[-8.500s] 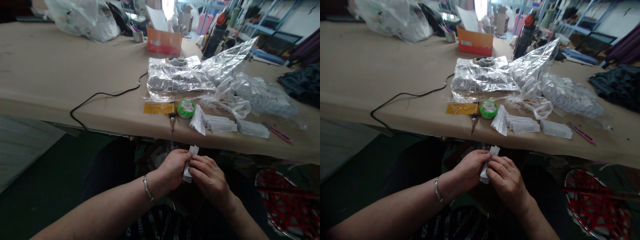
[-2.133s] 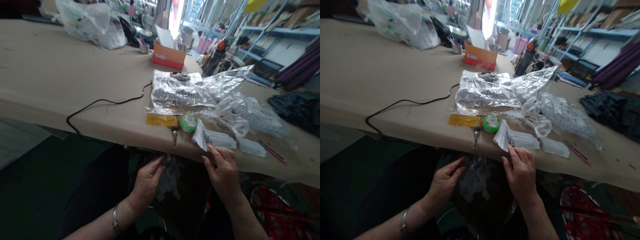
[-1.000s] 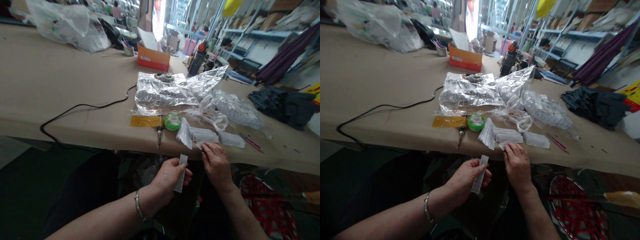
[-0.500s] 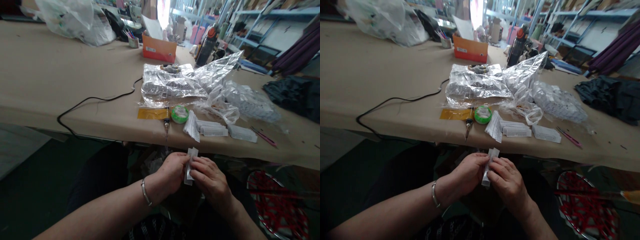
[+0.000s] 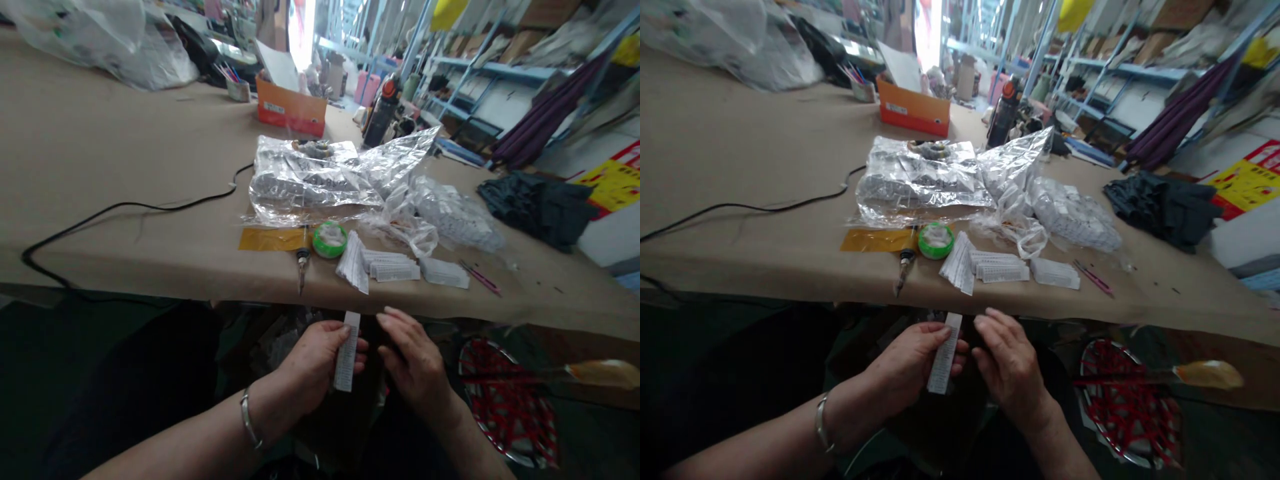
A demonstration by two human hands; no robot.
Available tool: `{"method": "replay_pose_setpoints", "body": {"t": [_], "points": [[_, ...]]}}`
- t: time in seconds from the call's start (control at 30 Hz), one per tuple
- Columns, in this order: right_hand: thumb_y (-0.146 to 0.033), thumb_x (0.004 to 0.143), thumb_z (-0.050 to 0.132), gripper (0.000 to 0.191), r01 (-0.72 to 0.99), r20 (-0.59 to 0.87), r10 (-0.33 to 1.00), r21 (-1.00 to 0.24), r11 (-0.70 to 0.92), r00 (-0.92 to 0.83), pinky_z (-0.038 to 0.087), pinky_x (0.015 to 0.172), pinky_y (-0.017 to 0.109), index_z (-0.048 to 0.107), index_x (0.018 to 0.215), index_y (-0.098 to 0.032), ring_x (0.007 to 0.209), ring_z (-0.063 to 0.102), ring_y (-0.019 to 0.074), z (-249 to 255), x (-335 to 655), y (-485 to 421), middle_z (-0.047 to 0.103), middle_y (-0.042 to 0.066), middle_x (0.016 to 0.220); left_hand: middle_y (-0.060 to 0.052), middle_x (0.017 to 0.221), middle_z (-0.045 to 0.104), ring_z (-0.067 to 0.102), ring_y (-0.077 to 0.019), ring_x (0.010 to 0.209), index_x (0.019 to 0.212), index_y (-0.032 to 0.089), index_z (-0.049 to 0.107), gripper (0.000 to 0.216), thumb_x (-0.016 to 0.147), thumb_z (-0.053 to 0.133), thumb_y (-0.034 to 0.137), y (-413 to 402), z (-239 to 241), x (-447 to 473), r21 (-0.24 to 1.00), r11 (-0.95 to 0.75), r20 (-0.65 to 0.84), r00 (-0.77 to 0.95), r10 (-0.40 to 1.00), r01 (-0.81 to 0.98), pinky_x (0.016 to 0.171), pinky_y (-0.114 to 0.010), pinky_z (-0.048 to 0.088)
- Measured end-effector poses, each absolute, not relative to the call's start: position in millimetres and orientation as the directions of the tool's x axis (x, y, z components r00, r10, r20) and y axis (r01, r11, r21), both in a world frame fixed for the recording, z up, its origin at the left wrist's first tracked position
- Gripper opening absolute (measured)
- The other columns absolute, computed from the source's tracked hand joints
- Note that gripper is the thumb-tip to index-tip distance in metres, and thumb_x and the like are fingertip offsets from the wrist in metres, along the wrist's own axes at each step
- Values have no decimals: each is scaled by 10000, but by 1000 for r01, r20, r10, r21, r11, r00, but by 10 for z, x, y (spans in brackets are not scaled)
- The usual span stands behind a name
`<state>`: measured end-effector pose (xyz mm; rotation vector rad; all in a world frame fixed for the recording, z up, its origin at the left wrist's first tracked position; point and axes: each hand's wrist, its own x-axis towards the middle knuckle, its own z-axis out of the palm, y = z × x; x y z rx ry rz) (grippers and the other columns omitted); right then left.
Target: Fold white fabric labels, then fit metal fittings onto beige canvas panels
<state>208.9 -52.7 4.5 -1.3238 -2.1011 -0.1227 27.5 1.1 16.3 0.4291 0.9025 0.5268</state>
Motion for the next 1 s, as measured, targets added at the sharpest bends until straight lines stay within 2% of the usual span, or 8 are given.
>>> {"method": "replay_pose_setpoints", "body": {"t": [0.13,0.27,0.4,0.57,0.7,0.8,0.87,1.0], "points": [[-443,919,473,603,999,603,798,-31,-5,23,402,993,573,420,1347,-22,1229,446,374,40,2707,-320,513,267,1277,-97,799,669,631,-131,587,909,78,586,143,884,521,202,11,155,255,581,794,-648,489,585,-180,584,-260,528],[-425,926,461,521,986,474,880,137,-95,19,404,978,562,500,1302,-67,1216,463,374,-62,3041,-258,528,220,1305,-97,794,668,638,-135,604,910,80,579,140,883,525,205,-15,125,237,574,802,-665,478,573,-162,596,-263,536],[-302,945,446,326,999,568,823,43,-11,-16,449,961,468,611,1165,-127,1105,575,284,-144,3164,-315,637,147,1173,-92,777,666,632,-135,589,904,86,570,134,888,518,209,-26,125,222,574,804,-674,469,571,-153,588,-267,532],[-271,902,553,159,961,697,707,-261,92,122,510,878,397,676,912,-171,922,660,222,-40,3121,-389,704,83,949,-93,773,665,623,-128,572,900,82,571,146,894,506,212,-23,155,206,576,806,-679,470,564,-135,584,-265,526],[-172,861,602,104,862,723,662,-450,234,197,506,891,407,649,953,-186,966,652,220,92,2527,-523,684,75,1017,-89,742,666,610,-135,529,910,90,575,161,892,495,228,-46,157,172,556,813,-659,503,559,-175,554,-280,510],[-57,838,571,222,749,678,721,-400,528,-147,476,935,457,633,1009,-185,1110,590,254,83,1960,-623,655,89,1095,-81,697,655,588,-123,505,848,77,610,161,859,520,209,-53,167,119,532,808,-614,542,574,-253,537,-262,483],[-22,832,554,246,679,642,676,-314,663,-363,456,960,464,637,1013,-167,1160,555,261,25,1669,-641,654,100,1091,-59,645,628,556,-99,487,755,69,630,135,795,586,190,-48,171,70,529,778,-566,542,621,-339,496,-219,432],[-37,860,531,178,646,599,630,-233,727,-494,428,1000,446,643,956,-135,1176,549,246,-81,1390,-596,677,117,1065,-24,593,589,524,-92,476,642,98,600,115,666,680,178,-41,156,-44,521,734,-555,480,679,-436,454,-202,372]]}}
